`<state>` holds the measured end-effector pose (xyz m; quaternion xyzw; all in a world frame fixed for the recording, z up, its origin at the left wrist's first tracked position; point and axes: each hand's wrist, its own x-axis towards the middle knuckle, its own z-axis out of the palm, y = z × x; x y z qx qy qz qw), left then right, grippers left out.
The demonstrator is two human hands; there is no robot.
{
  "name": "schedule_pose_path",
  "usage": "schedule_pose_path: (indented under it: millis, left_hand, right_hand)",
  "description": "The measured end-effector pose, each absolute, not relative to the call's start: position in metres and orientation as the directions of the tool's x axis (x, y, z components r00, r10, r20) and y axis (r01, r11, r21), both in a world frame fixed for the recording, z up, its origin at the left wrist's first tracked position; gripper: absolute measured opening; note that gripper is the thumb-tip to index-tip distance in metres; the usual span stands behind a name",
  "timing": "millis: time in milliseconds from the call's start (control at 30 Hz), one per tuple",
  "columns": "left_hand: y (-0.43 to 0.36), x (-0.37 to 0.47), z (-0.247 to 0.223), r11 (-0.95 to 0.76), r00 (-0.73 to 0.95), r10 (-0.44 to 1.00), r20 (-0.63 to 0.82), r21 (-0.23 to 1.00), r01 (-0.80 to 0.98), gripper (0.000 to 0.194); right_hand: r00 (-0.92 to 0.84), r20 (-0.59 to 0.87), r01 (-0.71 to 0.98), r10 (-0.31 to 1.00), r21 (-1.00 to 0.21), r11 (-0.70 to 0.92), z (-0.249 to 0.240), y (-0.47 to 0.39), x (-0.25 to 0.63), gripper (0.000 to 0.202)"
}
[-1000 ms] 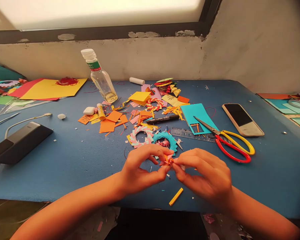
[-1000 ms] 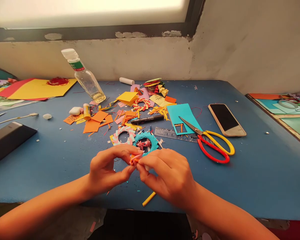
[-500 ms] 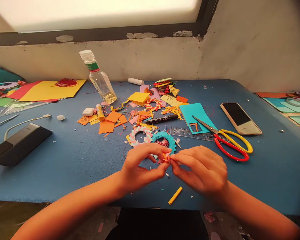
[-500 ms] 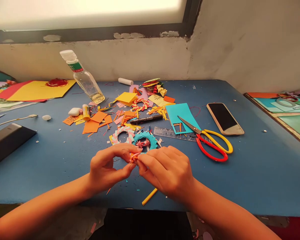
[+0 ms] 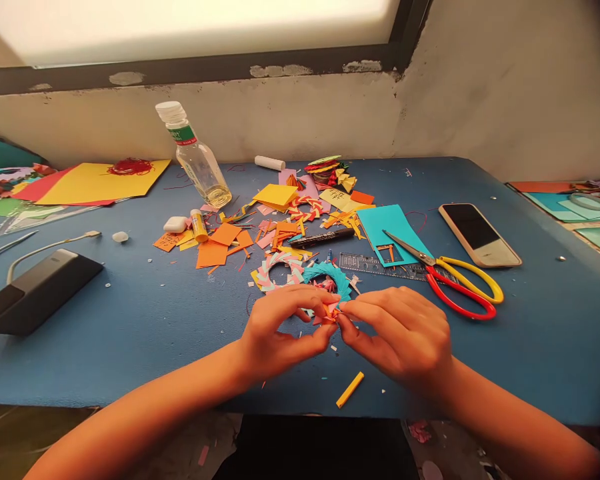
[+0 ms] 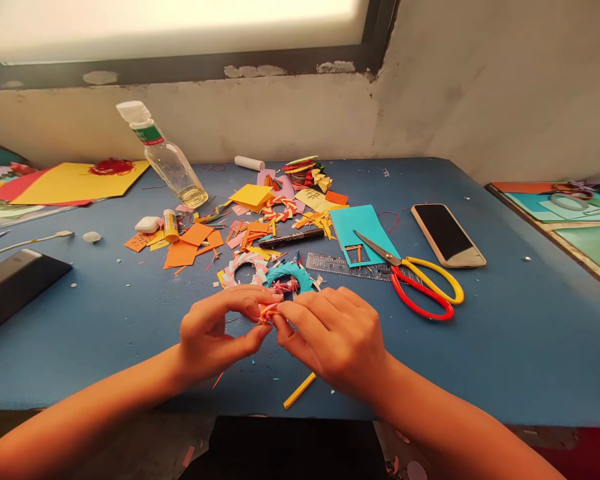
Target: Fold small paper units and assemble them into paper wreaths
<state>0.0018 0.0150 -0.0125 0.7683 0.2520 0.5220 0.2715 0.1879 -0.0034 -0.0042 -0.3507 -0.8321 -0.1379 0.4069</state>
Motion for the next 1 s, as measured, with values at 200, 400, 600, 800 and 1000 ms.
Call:
schedule_pose_path:
  millis: [200, 400, 600, 800, 1000]
  left_hand:
    - [0.0144, 0.0005, -0.0123, -0.691, 0.336, 0.7, 0.63, 0.717, 0.094, 0.021]
    - [0.0127, -0.0011, -0.0093, -0.623, 0.376, 0.741, 0.557, 0.779, 0.073, 0.025]
    - [0.013, -0.0003, -0.0096, -0.627, 0.367, 0.738, 0.566, 0.776, 0.066, 0.02]
    - [0.0127, 0.0023, -0.0095, -0.623, 0.354, 0.746, 0.564, 0.779, 0.073, 0.022]
    - [0.0155, -0.0003, -0.0094, -0.715, 0.336, 0.684, 0.648, 0.686, 0.132, 0.025]
  right_hand:
    - [-0.383, 0.763, 0.655, 0.521, -0.173, 0.736, -0.0006, -0.0046, 0.1857, 0.011]
    - [-0.375, 0.762, 0.646, 0.528, -0.194, 0.738, -0.0008, -0.0046, 0.1846, 0.011]
    - [-0.38, 0.764, 0.621, 0.522, -0.208, 0.756, -0.0018, -0.0048, 0.1842, 0.01]
    - [-0.391, 0.762, 0.603, 0.517, -0.212, 0.769, -0.0008, -0.0058, 0.1828, 0.011]
    - [-0.382, 0.772, 0.604, 0.507, -0.207, 0.77, -0.0026, -0.0062, 0.1827, 0.012]
